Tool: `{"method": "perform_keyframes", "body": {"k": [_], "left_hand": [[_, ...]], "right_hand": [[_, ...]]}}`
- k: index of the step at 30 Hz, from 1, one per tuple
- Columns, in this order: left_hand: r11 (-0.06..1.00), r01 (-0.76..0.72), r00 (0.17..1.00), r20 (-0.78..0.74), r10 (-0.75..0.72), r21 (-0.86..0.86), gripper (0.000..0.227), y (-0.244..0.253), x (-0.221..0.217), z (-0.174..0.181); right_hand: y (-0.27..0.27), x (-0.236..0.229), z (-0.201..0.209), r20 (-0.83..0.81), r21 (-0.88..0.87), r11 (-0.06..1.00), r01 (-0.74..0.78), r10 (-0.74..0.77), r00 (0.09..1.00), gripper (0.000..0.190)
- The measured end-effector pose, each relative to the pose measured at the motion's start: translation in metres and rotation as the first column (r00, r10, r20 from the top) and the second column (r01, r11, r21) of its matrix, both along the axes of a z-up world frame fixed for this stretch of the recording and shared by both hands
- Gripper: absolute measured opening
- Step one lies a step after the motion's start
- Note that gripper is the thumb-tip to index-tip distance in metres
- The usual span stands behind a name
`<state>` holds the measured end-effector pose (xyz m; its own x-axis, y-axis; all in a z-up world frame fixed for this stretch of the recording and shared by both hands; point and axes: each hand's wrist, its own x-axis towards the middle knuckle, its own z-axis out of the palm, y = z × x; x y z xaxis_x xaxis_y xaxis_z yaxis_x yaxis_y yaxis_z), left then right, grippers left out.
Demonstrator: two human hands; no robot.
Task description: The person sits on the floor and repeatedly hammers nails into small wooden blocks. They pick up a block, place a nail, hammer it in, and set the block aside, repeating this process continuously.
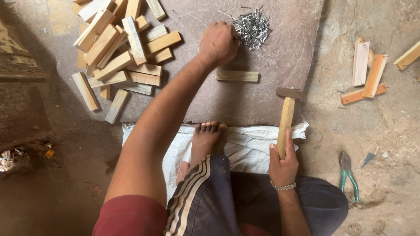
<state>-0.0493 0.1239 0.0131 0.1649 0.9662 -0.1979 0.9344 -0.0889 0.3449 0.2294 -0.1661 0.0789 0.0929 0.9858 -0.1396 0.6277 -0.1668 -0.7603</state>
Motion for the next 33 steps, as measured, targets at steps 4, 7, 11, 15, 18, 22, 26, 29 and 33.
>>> {"method": "perform_keyframes", "body": {"k": [4, 7, 11, 15, 18, 22, 26, 29, 33], "left_hand": [[0.968, -0.244, 0.86, 0.474, 0.187, 0.061, 0.008, -0.038, -0.005, 0.003], [0.922, -0.262, 0.562, 0.732, 0.385, -0.283, 0.007, -0.069, -0.004, 0.017], [0.931, -0.167, 0.352, 0.862, 0.365, -0.326, 0.028, -0.103, 0.013, 0.042], [0.954, -0.143, 0.529, 0.794, 0.299, -0.264, 0.024, -0.117, 0.033, 0.052], [0.955, -0.187, 0.707, 0.644, 0.293, -0.229, 0.017, -0.115, 0.043, 0.049], [0.978, -0.194, 0.781, 0.592, 0.199, -0.072, 0.013, -0.108, 0.046, 0.033], [0.98, -0.184, 0.77, 0.63, 0.097, 0.074, 0.014, -0.102, 0.044, 0.011], [0.972, -0.179, 0.803, 0.593, 0.056, 0.151, 0.013, -0.106, 0.049, 0.0], [0.97, -0.174, 0.821, 0.568, 0.048, 0.17, 0.011, -0.105, 0.049, 0.0]], "right_hand": [[-0.003, 0.004, -0.007, 0.061, 0.036, 0.999, -0.02, 0.018, 0.998, 0.062], [-0.003, 0.0, -0.009, 0.123, 0.036, 0.998, -0.048, 0.044, 0.991, 0.062], [0.011, -0.013, 0.003, 0.196, 0.104, 0.987, -0.124, 0.101, 0.975, 0.059], [0.03, -0.038, 0.012, 0.161, -0.164, 0.984, -0.065, 0.092, 0.983, 0.062], [0.038, -0.046, 0.018, 0.067, -0.028, 0.992, -0.122, 0.124, 0.99, 0.061], [0.027, -0.033, 0.026, 0.02, -0.063, 0.994, -0.091, 0.092, 0.996, 0.064], [0.008, -0.016, 0.026, -0.128, -0.089, 0.995, -0.053, 0.042, 0.991, 0.067], [-0.002, -0.011, 0.02, -0.097, -0.042, 0.996, -0.072, 0.068, 0.993, 0.065], [-0.002, -0.011, 0.013, -0.078, -0.093, 0.995, -0.047, 0.04, 0.996, 0.067]]}}
